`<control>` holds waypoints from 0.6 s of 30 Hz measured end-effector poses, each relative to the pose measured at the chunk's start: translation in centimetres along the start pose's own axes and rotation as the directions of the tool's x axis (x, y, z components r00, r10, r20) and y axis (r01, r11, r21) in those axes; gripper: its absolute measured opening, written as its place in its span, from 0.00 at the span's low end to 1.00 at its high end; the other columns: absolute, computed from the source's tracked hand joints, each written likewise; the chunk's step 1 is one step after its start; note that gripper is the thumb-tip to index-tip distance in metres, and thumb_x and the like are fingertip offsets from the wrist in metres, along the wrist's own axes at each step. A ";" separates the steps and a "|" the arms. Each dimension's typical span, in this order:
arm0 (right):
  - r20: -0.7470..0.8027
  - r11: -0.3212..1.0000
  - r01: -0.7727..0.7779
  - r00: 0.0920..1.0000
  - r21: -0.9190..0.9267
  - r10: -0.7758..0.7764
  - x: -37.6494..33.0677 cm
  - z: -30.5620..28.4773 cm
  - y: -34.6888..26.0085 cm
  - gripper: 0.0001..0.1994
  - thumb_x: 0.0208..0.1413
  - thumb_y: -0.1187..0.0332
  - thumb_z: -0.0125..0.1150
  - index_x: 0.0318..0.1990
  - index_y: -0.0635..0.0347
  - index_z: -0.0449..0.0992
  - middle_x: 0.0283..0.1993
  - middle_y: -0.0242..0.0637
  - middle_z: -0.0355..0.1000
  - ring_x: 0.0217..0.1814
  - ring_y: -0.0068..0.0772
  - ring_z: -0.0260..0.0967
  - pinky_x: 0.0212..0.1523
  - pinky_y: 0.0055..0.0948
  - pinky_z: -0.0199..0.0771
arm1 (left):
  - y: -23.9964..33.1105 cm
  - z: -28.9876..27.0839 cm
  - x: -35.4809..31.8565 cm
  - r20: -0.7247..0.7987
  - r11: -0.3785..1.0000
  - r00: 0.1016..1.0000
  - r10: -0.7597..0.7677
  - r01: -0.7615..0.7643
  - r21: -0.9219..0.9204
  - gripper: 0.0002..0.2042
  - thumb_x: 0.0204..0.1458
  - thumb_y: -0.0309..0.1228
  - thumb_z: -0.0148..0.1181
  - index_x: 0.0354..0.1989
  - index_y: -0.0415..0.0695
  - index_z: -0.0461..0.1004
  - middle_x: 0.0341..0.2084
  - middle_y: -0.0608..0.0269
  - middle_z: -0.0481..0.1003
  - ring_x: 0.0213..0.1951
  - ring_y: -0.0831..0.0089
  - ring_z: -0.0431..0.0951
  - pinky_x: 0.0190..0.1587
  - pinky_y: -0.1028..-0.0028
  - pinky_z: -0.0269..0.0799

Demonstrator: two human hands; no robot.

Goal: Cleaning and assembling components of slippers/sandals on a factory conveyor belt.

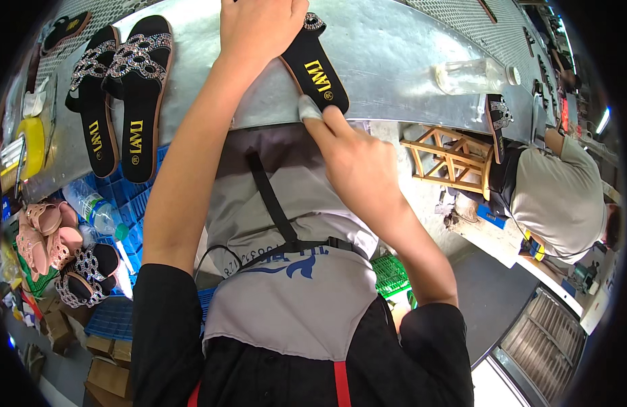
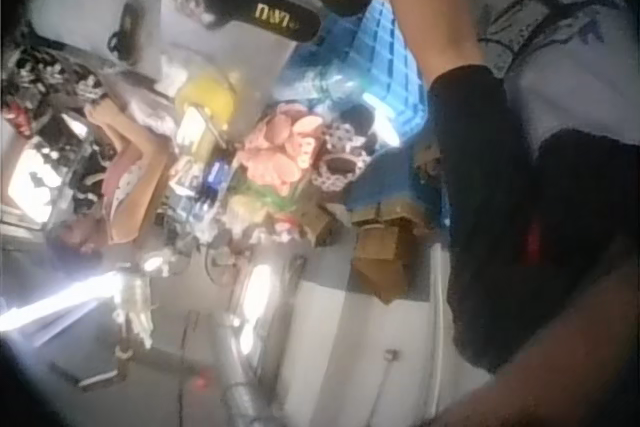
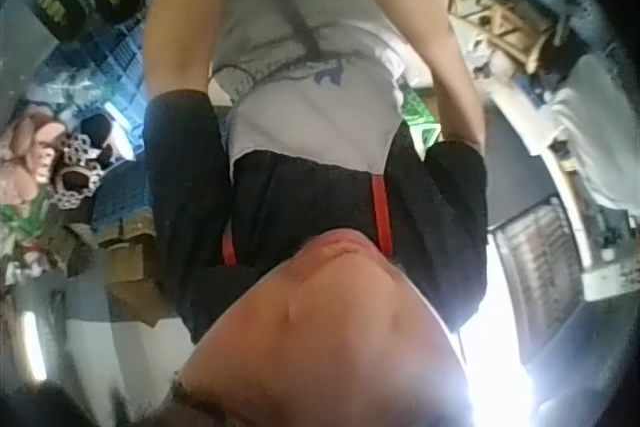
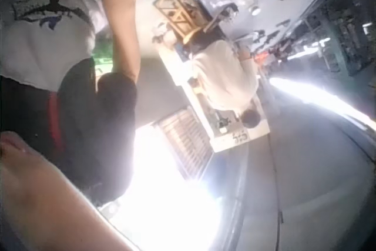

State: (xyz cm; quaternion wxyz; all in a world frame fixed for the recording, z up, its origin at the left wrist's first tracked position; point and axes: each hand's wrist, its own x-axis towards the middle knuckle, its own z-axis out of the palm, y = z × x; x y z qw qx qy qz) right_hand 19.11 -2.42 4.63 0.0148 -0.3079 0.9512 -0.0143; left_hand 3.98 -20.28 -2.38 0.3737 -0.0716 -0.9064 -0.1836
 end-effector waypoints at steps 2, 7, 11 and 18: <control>-0.020 0.999 -0.023 1.000 0.033 0.023 0.9 0.3 -0.1 0.22 0.47 0.80 0.58 0.52 0.54 0.77 0.38 0.33 0.67 0.26 0.39 0.75 0.23 0.37 0.74 | -0.2 0.0 0.1 0.026 1.000 0.999 -0.024 0.024 -0.018 0.09 0.57 0.36 0.55 0.33 0.44 0.77 0.37 0.61 0.79 0.47 0.61 0.75 0.52 0.56 0.67; -0.040 0.990 -0.095 0.994 0.100 0.099 -0.2 0.4 -0.4 0.24 0.46 0.83 0.56 0.53 0.54 0.76 0.38 0.35 0.67 0.25 0.45 0.74 0.24 0.41 0.75 | 0.0 -0.3 0.3 0.034 1.000 0.999 -0.011 0.011 0.008 0.09 0.57 0.36 0.55 0.34 0.44 0.78 0.37 0.61 0.79 0.47 0.61 0.75 0.51 0.55 0.67; -0.028 0.982 -0.137 0.990 0.127 0.141 0.0 0.6 -0.1 0.27 0.47 0.83 0.55 0.56 0.53 0.75 0.39 0.37 0.68 0.26 0.47 0.75 0.24 0.41 0.77 | 0.3 -0.3 0.6 0.128 0.999 0.991 -0.036 0.038 -0.016 0.10 0.58 0.37 0.55 0.36 0.43 0.78 0.40 0.61 0.79 0.49 0.62 0.74 0.53 0.55 0.67; -0.070 0.818 -0.037 0.993 0.575 0.094 -6.6 0.0 5.7 0.19 0.55 0.84 0.55 0.54 0.60 0.75 0.37 0.39 0.70 0.24 0.41 0.73 0.22 0.36 0.71 | -0.8 3.1 0.5 -0.054 0.999 0.998 0.041 -0.041 -0.002 0.11 0.57 0.38 0.56 0.35 0.47 0.81 0.44 0.67 0.82 0.53 0.63 0.76 0.56 0.52 0.64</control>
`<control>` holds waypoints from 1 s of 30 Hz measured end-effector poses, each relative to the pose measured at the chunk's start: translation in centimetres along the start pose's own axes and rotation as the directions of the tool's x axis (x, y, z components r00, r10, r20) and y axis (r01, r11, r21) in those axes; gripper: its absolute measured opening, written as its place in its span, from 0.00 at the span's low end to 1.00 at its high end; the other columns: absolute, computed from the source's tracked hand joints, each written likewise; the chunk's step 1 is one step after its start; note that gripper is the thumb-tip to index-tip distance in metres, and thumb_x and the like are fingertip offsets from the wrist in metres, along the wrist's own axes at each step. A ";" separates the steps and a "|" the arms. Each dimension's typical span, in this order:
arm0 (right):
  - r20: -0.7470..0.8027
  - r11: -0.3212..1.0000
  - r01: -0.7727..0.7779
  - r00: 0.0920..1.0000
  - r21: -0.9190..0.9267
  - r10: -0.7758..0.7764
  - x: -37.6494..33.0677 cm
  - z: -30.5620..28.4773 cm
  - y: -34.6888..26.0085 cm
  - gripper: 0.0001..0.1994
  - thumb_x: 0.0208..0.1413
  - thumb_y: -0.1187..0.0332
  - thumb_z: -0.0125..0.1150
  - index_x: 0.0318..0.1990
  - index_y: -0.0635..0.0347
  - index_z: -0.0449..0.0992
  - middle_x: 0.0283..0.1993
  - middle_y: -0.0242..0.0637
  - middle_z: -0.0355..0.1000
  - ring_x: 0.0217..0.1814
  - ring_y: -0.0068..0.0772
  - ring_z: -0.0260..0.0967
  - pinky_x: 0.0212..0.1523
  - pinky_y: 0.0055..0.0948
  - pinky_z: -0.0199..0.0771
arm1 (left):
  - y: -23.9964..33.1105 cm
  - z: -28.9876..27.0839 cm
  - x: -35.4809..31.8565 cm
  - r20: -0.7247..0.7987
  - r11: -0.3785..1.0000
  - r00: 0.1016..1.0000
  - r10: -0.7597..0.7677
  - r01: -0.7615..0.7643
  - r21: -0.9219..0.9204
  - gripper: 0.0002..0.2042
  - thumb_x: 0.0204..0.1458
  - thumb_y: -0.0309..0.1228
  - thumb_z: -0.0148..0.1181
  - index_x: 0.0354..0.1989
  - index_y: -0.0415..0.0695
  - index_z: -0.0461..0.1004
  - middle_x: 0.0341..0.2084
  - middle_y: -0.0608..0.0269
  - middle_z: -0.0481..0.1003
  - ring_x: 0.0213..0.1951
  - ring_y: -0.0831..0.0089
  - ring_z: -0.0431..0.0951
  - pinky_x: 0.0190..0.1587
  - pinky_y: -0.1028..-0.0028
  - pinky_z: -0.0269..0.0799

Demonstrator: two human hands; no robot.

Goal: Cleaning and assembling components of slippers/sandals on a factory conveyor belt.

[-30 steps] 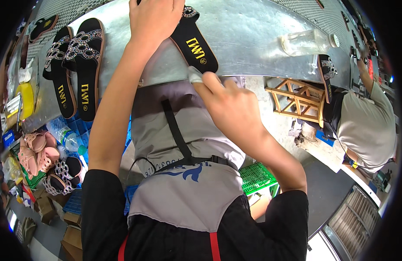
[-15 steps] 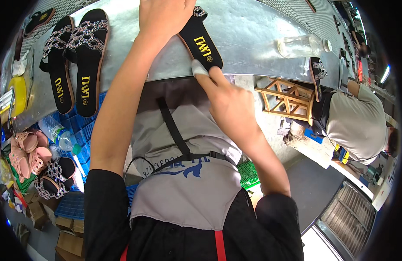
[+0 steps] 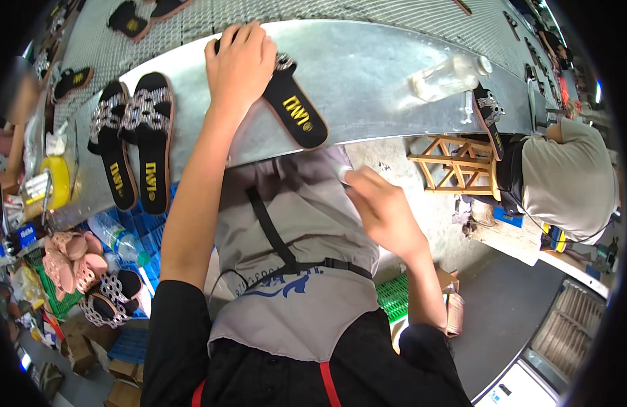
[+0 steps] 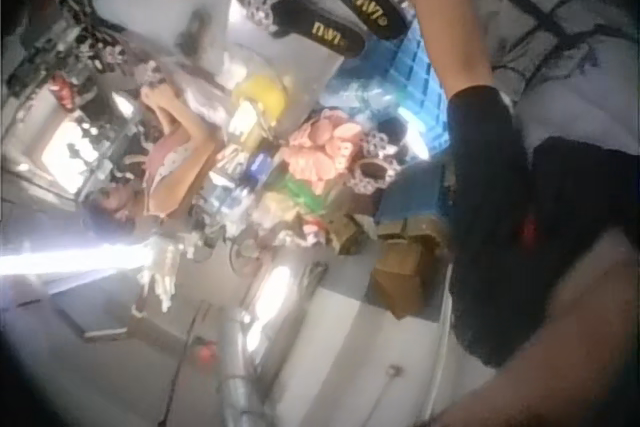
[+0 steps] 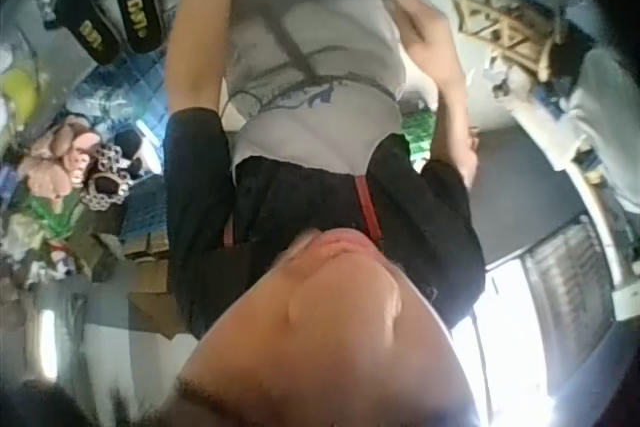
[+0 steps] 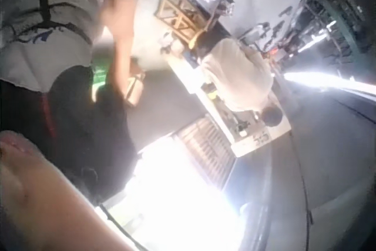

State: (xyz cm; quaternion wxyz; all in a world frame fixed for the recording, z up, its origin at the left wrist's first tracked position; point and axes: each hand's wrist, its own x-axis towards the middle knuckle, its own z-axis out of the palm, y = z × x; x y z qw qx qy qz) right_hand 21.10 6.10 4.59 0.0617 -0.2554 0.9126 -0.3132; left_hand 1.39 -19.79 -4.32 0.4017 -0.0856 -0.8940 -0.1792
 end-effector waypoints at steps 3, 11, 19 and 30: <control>-0.067 0.619 -0.190 0.927 0.762 0.368 -4.0 -0.6 2.6 0.13 0.62 0.78 0.54 0.53 0.66 0.74 0.33 0.38 0.73 0.21 0.30 0.67 0.25 0.29 0.69 | -0.3 -0.7 -0.4 0.112 1.000 0.994 0.009 -0.010 0.013 0.11 0.59 0.37 0.56 0.40 0.44 0.79 0.52 0.64 0.80 0.57 0.62 0.74 0.60 0.51 0.62; -0.624 0.685 0.230 0.668 0.692 0.406 -1.4 -8.4 8.9 0.12 0.57 0.74 0.56 0.47 0.64 0.74 0.29 0.35 0.66 0.25 0.25 0.62 0.29 0.25 0.63 | -1.2 -2.2 -0.9 0.241 0.998 0.969 -0.059 0.065 -0.015 0.12 0.64 0.36 0.51 0.46 0.44 0.78 0.56 0.63 0.78 0.61 0.62 0.73 0.65 0.55 0.59; -0.781 0.899 -0.253 0.609 -0.357 -0.139 7.8 -12.5 10.4 0.20 0.57 0.61 0.72 0.50 0.65 0.74 0.49 0.47 0.73 0.45 0.49 0.75 0.45 0.37 0.76 | -1.9 -2.0 -0.7 0.252 0.991 0.962 -0.109 0.126 -0.053 0.12 0.64 0.37 0.50 0.44 0.45 0.78 0.56 0.64 0.78 0.62 0.65 0.72 0.66 0.56 0.58; -0.762 0.977 -0.182 0.646 -0.110 0.034 9.0 -11.9 12.7 0.19 0.64 0.63 0.67 0.55 0.66 0.73 0.48 0.45 0.79 0.46 0.31 0.77 0.51 0.28 0.74 | -2.7 -11.4 -2.3 0.190 0.150 0.647 -0.739 0.433 -0.889 0.27 0.74 0.48 0.30 0.48 0.38 0.72 0.48 0.52 0.78 0.57 0.61 0.75 0.64 0.60 0.67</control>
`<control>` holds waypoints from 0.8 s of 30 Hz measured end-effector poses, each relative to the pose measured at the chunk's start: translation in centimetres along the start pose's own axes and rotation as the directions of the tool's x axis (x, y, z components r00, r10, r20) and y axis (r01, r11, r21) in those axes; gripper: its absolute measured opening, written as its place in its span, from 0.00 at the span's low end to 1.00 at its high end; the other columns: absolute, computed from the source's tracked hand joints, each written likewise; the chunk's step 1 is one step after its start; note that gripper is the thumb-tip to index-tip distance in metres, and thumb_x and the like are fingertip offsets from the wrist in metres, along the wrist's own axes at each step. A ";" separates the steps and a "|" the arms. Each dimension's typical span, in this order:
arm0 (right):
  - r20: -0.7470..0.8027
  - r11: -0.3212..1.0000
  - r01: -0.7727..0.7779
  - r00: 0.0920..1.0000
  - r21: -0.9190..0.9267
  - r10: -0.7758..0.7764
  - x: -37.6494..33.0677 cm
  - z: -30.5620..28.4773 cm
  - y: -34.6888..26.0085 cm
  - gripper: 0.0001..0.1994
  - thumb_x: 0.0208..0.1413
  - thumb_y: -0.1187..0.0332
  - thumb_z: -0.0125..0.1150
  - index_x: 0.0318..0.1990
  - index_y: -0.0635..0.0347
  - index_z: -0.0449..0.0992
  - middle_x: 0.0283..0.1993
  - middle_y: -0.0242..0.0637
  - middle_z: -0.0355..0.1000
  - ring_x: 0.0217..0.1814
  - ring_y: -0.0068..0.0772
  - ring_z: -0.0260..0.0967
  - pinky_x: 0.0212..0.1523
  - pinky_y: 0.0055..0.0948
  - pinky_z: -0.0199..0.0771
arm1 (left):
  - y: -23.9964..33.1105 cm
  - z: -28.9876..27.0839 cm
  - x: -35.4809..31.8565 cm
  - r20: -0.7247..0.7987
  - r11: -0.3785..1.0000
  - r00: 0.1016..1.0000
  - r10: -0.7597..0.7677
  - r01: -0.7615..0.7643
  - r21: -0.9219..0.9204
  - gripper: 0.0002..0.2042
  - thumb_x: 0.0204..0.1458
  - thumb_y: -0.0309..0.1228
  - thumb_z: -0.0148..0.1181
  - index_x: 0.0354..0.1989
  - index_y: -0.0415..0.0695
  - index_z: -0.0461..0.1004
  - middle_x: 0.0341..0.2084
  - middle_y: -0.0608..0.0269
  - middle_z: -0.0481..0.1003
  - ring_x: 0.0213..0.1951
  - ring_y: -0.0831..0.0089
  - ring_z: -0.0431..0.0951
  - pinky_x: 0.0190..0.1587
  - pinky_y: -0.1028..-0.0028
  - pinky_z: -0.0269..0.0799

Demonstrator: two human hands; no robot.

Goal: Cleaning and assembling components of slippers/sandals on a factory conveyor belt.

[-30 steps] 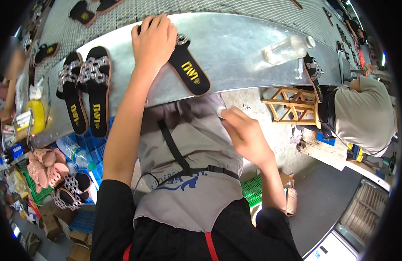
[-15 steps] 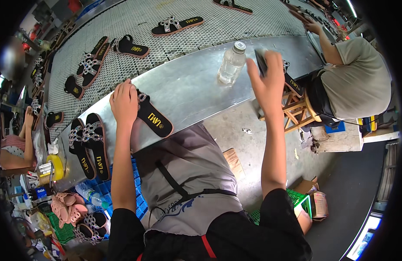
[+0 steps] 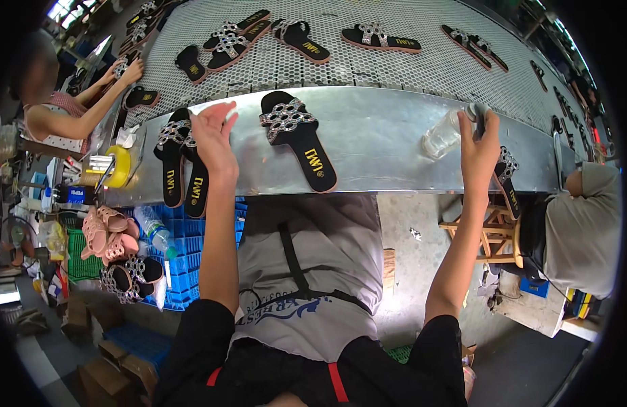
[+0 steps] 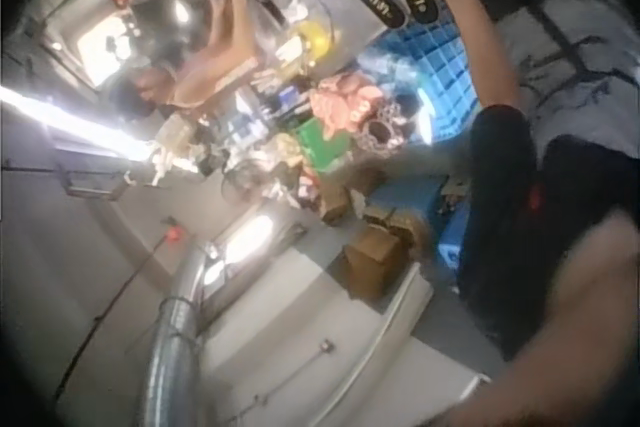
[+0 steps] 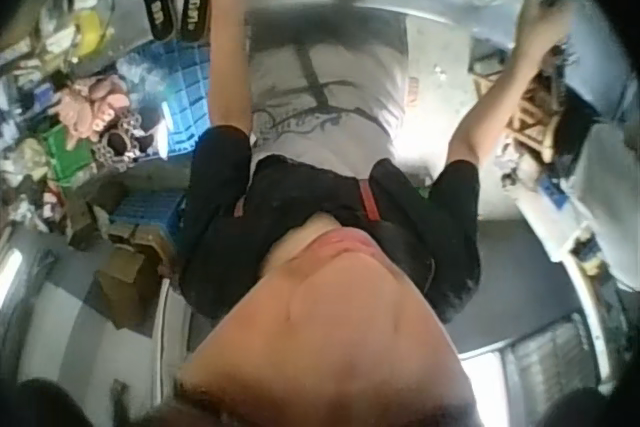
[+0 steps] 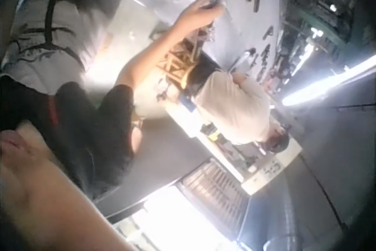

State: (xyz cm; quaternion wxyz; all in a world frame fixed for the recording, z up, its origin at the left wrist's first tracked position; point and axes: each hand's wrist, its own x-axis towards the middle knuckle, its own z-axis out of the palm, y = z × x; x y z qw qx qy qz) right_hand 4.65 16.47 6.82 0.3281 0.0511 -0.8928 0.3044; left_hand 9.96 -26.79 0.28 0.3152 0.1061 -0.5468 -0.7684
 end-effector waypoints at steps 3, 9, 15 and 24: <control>0.001 0.996 -0.072 0.997 -0.048 0.073 -0.1 -0.2 -0.5 0.20 0.66 0.63 0.64 0.58 0.67 0.70 0.50 0.46 0.79 0.49 0.33 0.77 0.53 0.29 0.73 | 1.3 -1.9 -4.2 0.092 0.998 0.995 -0.028 0.033 -0.053 0.26 0.74 0.47 0.29 0.45 0.37 0.71 0.40 0.51 0.79 0.47 0.60 0.80 0.56 0.61 0.73; -0.125 0.827 -0.325 0.898 0.459 0.422 -1.2 -1.6 5.9 0.09 0.70 0.65 0.58 0.48 0.60 0.71 0.31 0.27 0.66 0.27 0.18 0.60 0.33 0.19 0.62 | 2.9 -4.1 -11.0 0.188 0.996 0.978 -0.088 0.083 0.032 0.26 0.74 0.44 0.28 0.43 0.36 0.72 0.28 0.50 0.78 0.32 0.62 0.80 0.45 0.65 0.76; 0.146 0.098 -0.275 0.740 0.956 0.656 -6.2 -5.9 14.2 0.09 0.71 0.65 0.56 0.37 0.57 0.69 0.28 0.23 0.61 0.23 0.16 0.44 0.25 0.24 0.47 | 3.1 -3.8 -12.4 0.197 0.986 0.969 -0.152 0.136 0.093 0.27 0.74 0.42 0.28 0.40 0.35 0.73 0.25 0.48 0.79 0.30 0.63 0.80 0.43 0.67 0.76; -0.215 0.766 -0.341 0.826 0.546 0.521 0.0 -3.0 12.8 0.16 0.67 0.59 0.63 0.49 0.62 0.69 0.35 0.36 0.71 0.37 0.27 0.70 0.38 0.27 0.72 | 3.9 -1.9 -10.6 0.343 0.974 0.935 -0.095 0.017 0.225 0.24 0.73 0.38 0.34 0.39 0.34 0.76 0.27 0.54 0.80 0.32 0.67 0.80 0.48 0.66 0.73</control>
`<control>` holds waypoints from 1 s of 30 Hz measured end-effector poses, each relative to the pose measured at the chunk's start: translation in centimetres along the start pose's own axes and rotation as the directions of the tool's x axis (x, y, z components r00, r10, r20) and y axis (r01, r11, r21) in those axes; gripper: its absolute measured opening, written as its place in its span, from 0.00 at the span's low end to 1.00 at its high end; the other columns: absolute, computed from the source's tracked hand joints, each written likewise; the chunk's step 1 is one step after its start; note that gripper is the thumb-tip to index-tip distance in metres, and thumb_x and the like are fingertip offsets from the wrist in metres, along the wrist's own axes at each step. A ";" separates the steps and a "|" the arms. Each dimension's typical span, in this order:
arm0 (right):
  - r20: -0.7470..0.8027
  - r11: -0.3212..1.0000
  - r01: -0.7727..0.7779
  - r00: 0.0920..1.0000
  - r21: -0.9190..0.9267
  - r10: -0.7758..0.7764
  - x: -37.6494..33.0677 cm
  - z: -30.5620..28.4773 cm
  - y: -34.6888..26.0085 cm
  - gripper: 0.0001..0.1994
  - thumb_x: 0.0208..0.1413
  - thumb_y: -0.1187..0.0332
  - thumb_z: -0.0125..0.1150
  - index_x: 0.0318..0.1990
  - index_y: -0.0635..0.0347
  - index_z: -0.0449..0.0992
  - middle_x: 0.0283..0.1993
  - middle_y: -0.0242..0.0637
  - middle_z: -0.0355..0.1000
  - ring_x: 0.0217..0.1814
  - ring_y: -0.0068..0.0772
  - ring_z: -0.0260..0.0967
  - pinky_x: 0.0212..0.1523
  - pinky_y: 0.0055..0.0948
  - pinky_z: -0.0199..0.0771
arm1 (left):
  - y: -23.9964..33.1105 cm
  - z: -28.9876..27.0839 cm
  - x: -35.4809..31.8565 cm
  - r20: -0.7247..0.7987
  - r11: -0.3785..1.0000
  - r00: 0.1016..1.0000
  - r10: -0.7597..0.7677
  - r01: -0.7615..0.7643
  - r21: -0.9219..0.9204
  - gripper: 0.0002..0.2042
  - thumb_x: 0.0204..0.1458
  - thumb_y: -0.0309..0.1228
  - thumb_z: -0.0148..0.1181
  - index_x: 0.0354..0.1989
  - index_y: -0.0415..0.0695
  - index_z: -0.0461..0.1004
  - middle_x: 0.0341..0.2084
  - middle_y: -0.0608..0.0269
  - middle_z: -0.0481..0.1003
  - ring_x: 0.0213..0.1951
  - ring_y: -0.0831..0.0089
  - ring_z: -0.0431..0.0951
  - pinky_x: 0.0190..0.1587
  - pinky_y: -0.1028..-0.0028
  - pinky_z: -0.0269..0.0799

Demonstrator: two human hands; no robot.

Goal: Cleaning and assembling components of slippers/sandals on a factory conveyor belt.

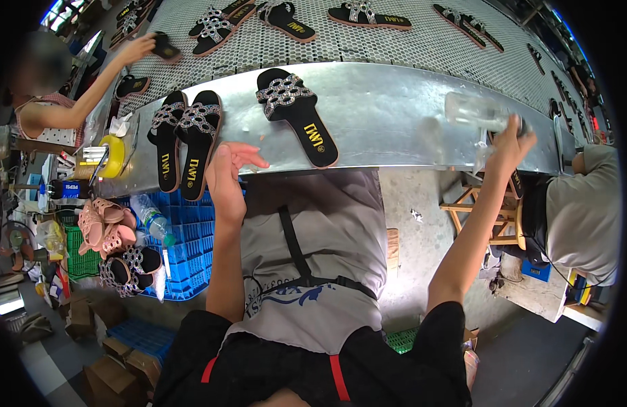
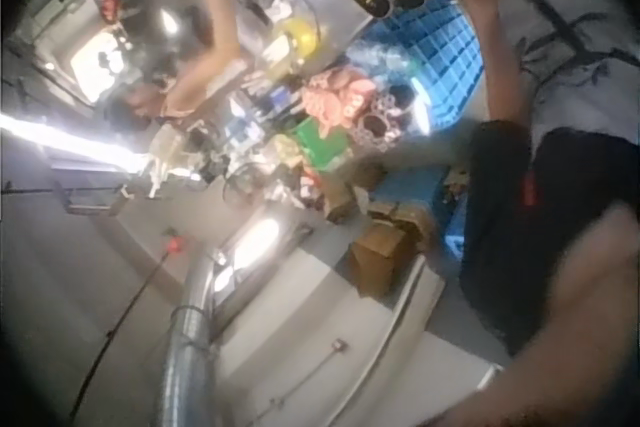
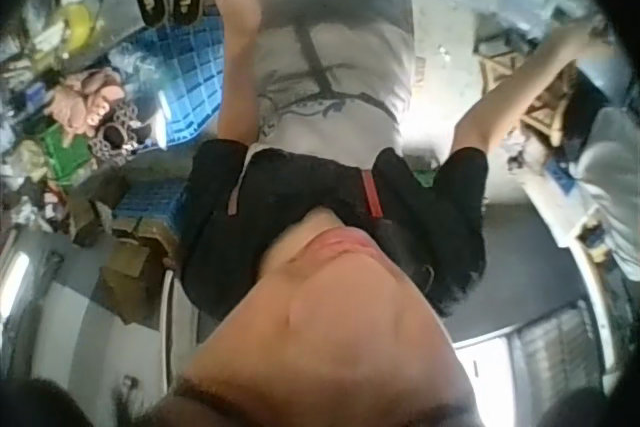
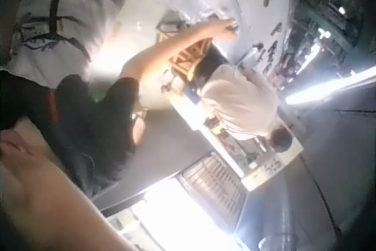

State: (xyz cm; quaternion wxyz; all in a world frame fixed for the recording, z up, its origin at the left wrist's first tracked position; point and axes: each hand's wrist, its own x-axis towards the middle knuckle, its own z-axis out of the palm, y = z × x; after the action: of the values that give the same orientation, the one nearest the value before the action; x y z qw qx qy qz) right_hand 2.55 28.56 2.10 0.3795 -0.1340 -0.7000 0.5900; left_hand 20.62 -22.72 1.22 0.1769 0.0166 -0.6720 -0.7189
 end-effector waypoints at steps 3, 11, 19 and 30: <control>0.247 0.770 0.523 0.852 -0.366 -0.462 -0.1 4.6 -1.8 0.19 0.68 0.59 0.62 0.53 0.66 0.68 0.41 0.43 0.75 0.42 0.36 0.74 0.46 0.32 0.74 | 0.2 0.2 -0.1 -0.006 0.999 1.000 0.025 -0.025 0.031 0.22 0.73 0.36 0.36 0.38 0.34 0.77 0.27 0.55 0.80 0.32 0.68 0.80 0.49 0.66 0.73; 0.530 0.696 0.566 0.791 -0.442 -0.306 -3.6 7.8 -8.3 0.22 0.68 0.56 0.62 0.55 0.68 0.67 0.43 0.48 0.76 0.42 0.34 0.73 0.48 0.32 0.73 | -1.7 5.1 6.3 0.062 0.914 0.978 0.199 -0.208 0.347 0.11 0.65 0.31 0.55 0.34 0.36 0.77 0.31 0.57 0.79 0.39 0.62 0.81 0.54 0.65 0.71; 0.324 0.952 0.073 0.946 -0.296 0.028 -6.1 3.1 -9.5 0.15 0.67 0.60 0.62 0.49 0.63 0.72 0.37 0.27 0.69 0.33 0.17 0.62 0.32 0.21 0.62 | -3.4 5.1 8.7 0.491 0.331 0.713 0.500 -0.681 0.653 0.05 0.56 0.28 0.62 0.34 0.40 0.78 0.40 0.60 0.80 0.56 0.59 0.76 0.58 0.58 0.69; 0.771 0.859 0.393 0.637 -0.327 0.001 -28.9 7.8 -10.1 0.15 0.55 0.83 0.57 0.51 0.65 0.75 0.42 0.46 0.71 0.35 0.51 0.74 0.32 0.37 0.75 | -3.4 4.5 5.5 0.674 0.596 0.725 0.140 -0.606 0.527 0.42 0.45 0.49 0.73 0.68 0.42 0.67 0.66 0.55 0.70 0.69 0.55 0.66 0.73 0.47 0.50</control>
State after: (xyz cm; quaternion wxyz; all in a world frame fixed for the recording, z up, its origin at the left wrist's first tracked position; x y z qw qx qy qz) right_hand 19.35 1.89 0.62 0.0776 0.1129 -0.9233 0.3589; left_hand 13.54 -19.76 -0.45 0.1018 -0.2794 -0.9036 -0.3083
